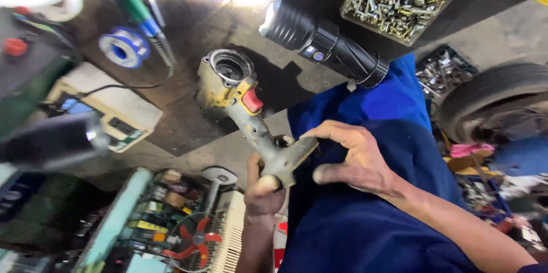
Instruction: Inspecting and troubleshooting a disassembled cordless power drill at a workbench using a flashlight.
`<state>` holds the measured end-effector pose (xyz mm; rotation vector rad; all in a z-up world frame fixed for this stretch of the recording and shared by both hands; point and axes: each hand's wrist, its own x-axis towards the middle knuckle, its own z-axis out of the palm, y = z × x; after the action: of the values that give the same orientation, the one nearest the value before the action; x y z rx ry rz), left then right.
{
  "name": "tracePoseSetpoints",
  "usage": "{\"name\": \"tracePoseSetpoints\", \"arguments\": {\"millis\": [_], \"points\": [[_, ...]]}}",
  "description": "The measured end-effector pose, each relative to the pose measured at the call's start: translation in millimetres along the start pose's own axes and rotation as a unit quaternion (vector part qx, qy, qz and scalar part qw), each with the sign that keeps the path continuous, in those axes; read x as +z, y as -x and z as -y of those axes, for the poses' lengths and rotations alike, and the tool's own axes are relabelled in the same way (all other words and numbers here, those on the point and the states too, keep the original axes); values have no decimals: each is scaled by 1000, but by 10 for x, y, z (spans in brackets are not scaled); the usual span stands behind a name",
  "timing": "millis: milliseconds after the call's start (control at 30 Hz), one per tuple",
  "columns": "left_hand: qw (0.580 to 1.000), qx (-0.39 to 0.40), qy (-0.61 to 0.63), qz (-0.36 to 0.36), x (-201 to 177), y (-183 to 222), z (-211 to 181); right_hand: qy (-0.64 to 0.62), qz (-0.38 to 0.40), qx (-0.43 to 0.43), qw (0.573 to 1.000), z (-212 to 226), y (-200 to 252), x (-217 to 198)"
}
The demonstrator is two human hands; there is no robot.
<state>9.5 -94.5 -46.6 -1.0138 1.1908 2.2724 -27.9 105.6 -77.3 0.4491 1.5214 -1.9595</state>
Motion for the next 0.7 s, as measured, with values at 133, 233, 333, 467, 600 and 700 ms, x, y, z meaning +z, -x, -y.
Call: {"name": "tracePoseSetpoints", "arguments": {"millis": [133, 233, 333, 467, 600, 700], "points": [[982, -71, 172, 18, -331, 14, -192, -19, 3, -87, 996, 314, -7, 5], [939, -152, 307, 24, -70, -97, -445, -69, 7, -153, 986, 398, -42, -38], [929, -198, 313, 12, 497, -166, -622, -98, -48, -142, 984, 343, -14, -60], [967, -150, 201, -42, 646, -207, -615, 95, -177, -214, 956, 39, -43, -185], [976, -115, 177, -53, 727, -209, -589, 363, -290, -356, 810, 122, -191, -362], [975, -114, 159, -106, 666, -209, -604, 468, -337, -344, 741, 229, -475, -332]]}}
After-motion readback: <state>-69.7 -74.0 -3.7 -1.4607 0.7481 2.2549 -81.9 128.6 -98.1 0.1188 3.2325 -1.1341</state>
